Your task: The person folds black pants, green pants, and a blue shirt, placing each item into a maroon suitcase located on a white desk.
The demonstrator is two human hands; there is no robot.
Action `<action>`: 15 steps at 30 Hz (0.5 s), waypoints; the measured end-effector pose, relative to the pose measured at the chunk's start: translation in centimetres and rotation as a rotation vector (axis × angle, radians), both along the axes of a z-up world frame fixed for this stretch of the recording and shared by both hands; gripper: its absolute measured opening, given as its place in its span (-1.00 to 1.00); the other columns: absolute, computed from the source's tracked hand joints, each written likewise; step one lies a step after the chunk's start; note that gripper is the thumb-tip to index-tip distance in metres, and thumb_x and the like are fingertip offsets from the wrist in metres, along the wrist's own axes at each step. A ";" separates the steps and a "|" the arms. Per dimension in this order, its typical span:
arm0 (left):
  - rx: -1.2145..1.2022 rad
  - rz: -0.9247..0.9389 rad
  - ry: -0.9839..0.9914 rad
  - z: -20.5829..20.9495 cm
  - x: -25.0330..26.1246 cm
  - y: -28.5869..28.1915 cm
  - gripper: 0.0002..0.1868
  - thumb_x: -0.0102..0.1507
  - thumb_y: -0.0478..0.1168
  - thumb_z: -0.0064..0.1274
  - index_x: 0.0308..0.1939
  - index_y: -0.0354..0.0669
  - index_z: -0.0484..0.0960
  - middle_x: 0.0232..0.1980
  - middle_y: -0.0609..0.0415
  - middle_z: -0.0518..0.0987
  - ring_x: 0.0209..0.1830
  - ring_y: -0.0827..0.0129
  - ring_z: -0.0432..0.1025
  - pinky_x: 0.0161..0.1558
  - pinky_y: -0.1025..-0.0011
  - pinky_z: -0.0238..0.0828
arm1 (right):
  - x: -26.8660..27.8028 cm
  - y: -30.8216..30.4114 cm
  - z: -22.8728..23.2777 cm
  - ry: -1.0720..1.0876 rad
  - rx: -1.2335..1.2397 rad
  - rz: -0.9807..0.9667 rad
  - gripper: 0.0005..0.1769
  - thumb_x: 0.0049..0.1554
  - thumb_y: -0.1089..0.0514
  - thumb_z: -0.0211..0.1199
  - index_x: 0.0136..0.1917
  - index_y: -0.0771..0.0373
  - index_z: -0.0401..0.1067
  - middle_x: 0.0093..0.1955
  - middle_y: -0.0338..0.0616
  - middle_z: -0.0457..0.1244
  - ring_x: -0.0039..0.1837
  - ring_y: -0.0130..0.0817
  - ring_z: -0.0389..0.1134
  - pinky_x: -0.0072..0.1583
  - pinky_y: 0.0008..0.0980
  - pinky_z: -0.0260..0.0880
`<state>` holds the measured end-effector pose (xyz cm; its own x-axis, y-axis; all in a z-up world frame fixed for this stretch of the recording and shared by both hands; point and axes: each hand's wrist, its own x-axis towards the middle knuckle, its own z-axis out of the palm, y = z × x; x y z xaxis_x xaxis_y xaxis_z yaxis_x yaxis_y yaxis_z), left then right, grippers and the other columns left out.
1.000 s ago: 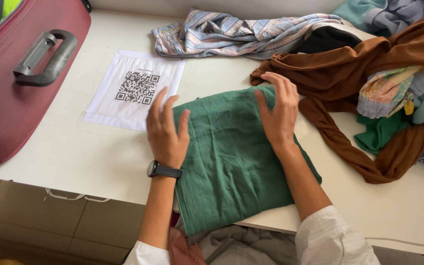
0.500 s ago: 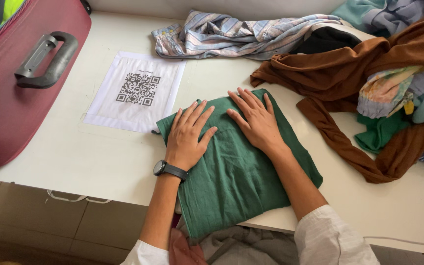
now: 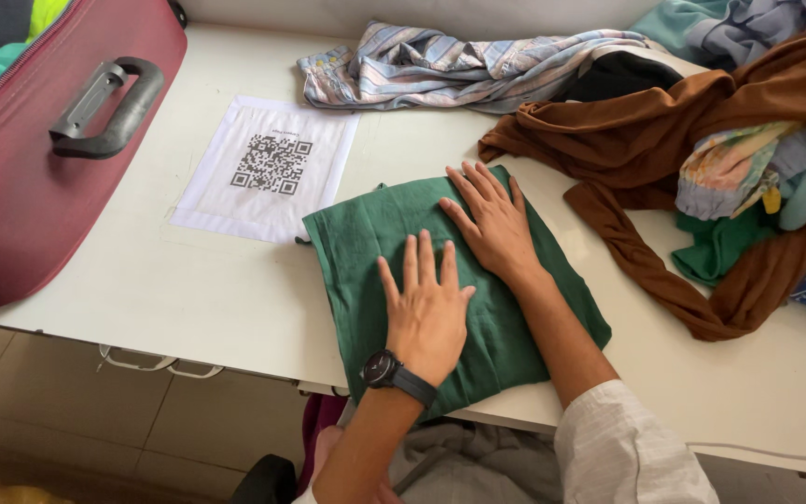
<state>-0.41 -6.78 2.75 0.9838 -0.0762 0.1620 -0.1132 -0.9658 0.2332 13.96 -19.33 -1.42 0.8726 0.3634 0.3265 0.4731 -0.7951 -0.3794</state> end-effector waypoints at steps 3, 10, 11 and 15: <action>-0.059 -0.039 -0.172 -1.4 0.2 0.9 -0.31 0.33 0.04 -0.11 0.49 -0.13 0.21 0.60 -0.15 0.07 0.59 0.09 -0.05 0.47 -0.19 -0.35 | -0.1 0.0 0.1 0.018 0.005 -0.003 -0.33 0.32 -0.30 -0.10 0.58 -0.02 0.18 0.63 -0.16 0.04 0.68 -0.23 -0.12 0.58 0.11 -0.31; -0.125 -0.033 -0.185 -2.5 0.0 2.4 -0.35 0.39 0.05 -0.15 0.52 -0.12 0.21 0.63 -0.09 0.06 0.62 0.10 -0.07 0.53 -0.05 -0.31 | -0.4 -0.1 0.8 0.014 0.018 0.016 -0.34 0.33 -0.28 -0.10 0.58 0.01 0.18 0.62 -0.13 0.05 0.68 -0.22 -0.11 0.58 0.10 -0.29; -0.130 -0.020 -0.186 -2.5 0.0 2.5 -0.35 0.39 0.04 -0.16 0.52 -0.13 0.22 0.63 -0.11 0.05 0.62 0.09 -0.07 0.53 -0.04 -0.30 | -0.5 -0.1 0.8 0.019 0.027 0.020 -0.34 0.33 -0.28 -0.10 0.58 0.02 0.18 0.62 -0.13 0.05 0.67 -0.22 -0.11 0.58 0.10 -0.29; -0.251 0.011 -0.203 -2.9 0.2 3.3 -0.38 0.46 0.00 -0.22 0.51 -0.30 0.21 0.65 -0.13 0.05 0.64 0.09 -0.04 0.58 0.07 -0.23 | -0.6 -0.1 0.9 0.024 0.019 0.027 -0.34 0.33 -0.28 -0.10 0.58 0.02 0.18 0.62 -0.13 0.05 0.67 -0.22 -0.11 0.58 0.10 -0.28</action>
